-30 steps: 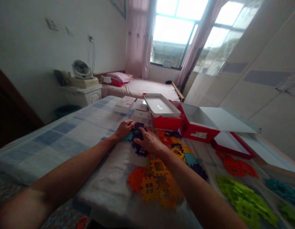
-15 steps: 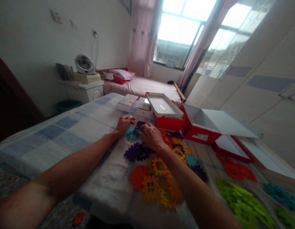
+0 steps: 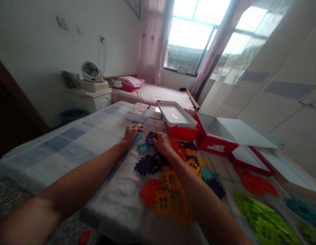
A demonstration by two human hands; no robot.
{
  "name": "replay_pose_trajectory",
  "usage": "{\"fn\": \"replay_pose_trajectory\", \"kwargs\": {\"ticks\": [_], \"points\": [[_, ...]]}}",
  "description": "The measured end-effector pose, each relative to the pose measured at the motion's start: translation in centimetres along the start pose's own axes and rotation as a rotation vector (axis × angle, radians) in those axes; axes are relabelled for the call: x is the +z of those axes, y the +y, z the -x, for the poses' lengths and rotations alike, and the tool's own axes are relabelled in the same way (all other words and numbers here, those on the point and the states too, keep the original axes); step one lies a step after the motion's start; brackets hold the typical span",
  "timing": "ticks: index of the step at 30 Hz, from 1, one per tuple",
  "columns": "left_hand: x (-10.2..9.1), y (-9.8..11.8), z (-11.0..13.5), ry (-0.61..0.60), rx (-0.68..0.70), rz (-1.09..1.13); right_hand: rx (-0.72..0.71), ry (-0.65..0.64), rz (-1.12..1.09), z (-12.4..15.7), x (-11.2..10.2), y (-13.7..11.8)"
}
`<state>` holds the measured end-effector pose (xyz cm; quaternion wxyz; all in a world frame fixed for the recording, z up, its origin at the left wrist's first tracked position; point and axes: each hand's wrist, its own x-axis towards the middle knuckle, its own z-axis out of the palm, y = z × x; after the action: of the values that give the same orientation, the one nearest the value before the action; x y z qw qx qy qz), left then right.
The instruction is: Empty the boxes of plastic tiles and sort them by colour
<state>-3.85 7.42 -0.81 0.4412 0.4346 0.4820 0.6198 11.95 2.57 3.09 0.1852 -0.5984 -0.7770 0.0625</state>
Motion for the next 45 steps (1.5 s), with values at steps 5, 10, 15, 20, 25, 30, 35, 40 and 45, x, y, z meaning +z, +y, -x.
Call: {"fn": "replay_pose_trajectory", "kwargs": {"ticks": [5, 10, 15, 20, 25, 30, 35, 40, 45], "points": [[0.0, 0.2, 0.0, 0.025, -0.015, 0.033, -0.077, -0.032, -0.061, 1.7, -2.4, -1.5], [0.0, 0.4, 0.2, 0.03, -0.027, 0.046, -0.21, -0.19, -0.031, 1.8, -1.6, -2.0], [-0.1, 0.5, 0.2, 0.022, -0.022, 0.043, -0.142, -0.185, 0.163, 0.8, -0.3, -0.5], [0.0, 0.3, 0.1, 0.026, -0.019, 0.048, -0.103, -0.213, 0.152, 0.5, -0.3, -0.2], [0.0, 0.3, 0.1, 0.031, -0.017, 0.05, -0.072, -0.215, 0.075, 0.2, -0.4, -0.1], [0.0, 0.5, 0.2, 0.031, -0.02, 0.05, 0.062, -0.113, -0.064, 0.0, -1.5, 0.0], [0.1, 0.4, 0.1, 0.045, -0.014, 0.049, 0.006, -0.106, -0.201, 0.0, -2.3, -1.5], [0.1, 0.3, 0.0, 0.047, 0.001, 0.053, -0.132, -0.21, -0.04, 0.4, -0.1, -2.0], [0.0, 0.3, 0.0, 0.038, -0.003, 0.051, -0.113, -0.17, 0.102, 1.4, 1.2, -1.8]]}}
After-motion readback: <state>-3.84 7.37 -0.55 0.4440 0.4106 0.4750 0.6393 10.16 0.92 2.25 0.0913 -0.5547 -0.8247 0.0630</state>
